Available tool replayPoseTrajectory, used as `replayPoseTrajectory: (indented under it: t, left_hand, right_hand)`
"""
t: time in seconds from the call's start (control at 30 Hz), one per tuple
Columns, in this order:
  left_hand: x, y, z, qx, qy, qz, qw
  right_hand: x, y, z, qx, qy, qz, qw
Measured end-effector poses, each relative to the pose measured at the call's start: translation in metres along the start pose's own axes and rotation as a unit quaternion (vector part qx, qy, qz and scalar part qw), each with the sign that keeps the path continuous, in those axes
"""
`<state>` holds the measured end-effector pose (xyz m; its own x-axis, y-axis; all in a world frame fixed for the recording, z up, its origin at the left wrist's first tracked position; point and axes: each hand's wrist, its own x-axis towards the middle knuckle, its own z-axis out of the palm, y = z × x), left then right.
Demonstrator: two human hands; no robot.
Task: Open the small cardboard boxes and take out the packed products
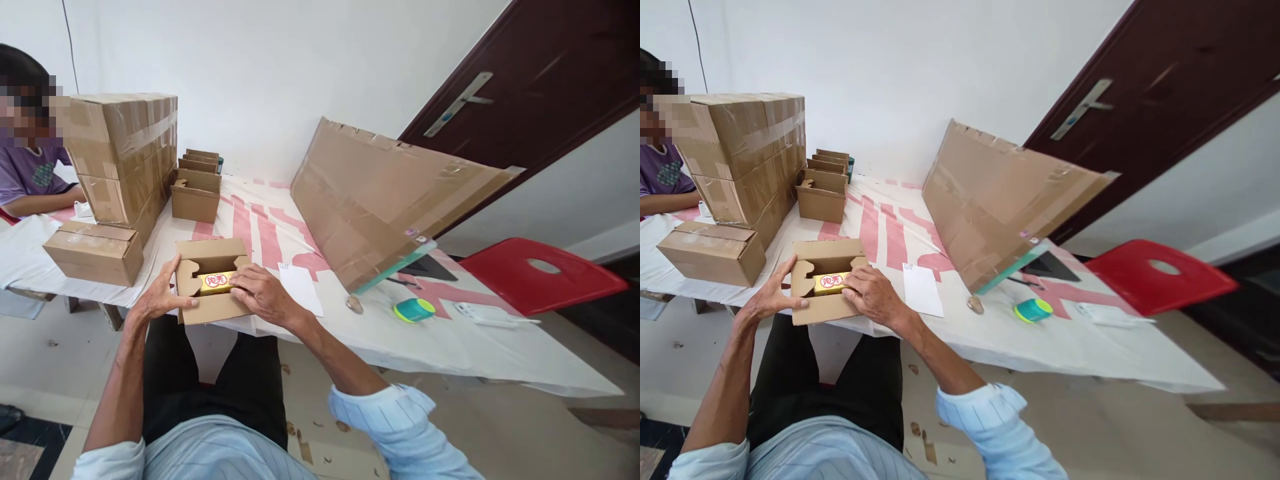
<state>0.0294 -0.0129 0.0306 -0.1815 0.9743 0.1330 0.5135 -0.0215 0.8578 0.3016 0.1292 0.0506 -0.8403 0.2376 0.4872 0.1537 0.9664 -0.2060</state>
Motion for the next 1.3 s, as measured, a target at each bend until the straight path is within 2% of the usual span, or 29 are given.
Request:
replayPoseTrajectory:
  t: [0.1, 0.27, 0.37, 0.5, 0.67, 0.8, 0.97, 1.17, 1.3]
  left_hand:
    - [-0.001, -0.003, 0.000, -0.007, 0.003, -0.002, 1.000]
    - [0.000, -0.011, 0.004, -0.009, 0.019, 0.025, 0.999]
    - [0.000, -0.012, 0.007, -0.011, 0.025, 0.017, 0.999]
    - [-0.002, -0.009, 0.007, -0.023, 0.021, 0.014, 0.999]
    - [-0.007, -0.007, 0.002, -0.031, 0.000, 0.016, 0.999]
    - [-0.012, -0.005, 0.000, -0.045, -0.026, 0.031, 0.998]
    - [-0.003, -0.006, -0.002, -0.048, -0.018, 0.048, 0.998]
    - [0.042, -0.016, -0.021, -0.029, -0.005, 0.061, 0.998]
    - [0.062, -0.021, -0.040, -0.011, 0.022, 0.016, 1.000]
  right_hand:
    - [0.015, 0.011, -0.003, -0.063, -0.076, -0.010, 0.995]
    - [0.011, 0.024, -0.028, -0.230, -0.085, 0.045, 0.968]
    - [0.008, 0.025, -0.043, -0.284, -0.132, 0.060, 0.948]
    - [0.017, 0.024, -0.046, -0.256, -0.212, 0.055, 0.942]
    - [0.039, 0.024, -0.036, -0.171, -0.282, 0.069, 0.942]
    - [0.046, 0.026, -0.027, -0.146, -0.318, 0.087, 0.933]
    - [0.044, 0.043, -0.014, -0.123, -0.259, 0.081, 0.955]
    - [0.069, 0.075, 0.012, -0.075, -0.152, 0.074, 0.983]
    - [0.093, 0.087, 0.024, -0.021, -0.128, 0.087, 0.988]
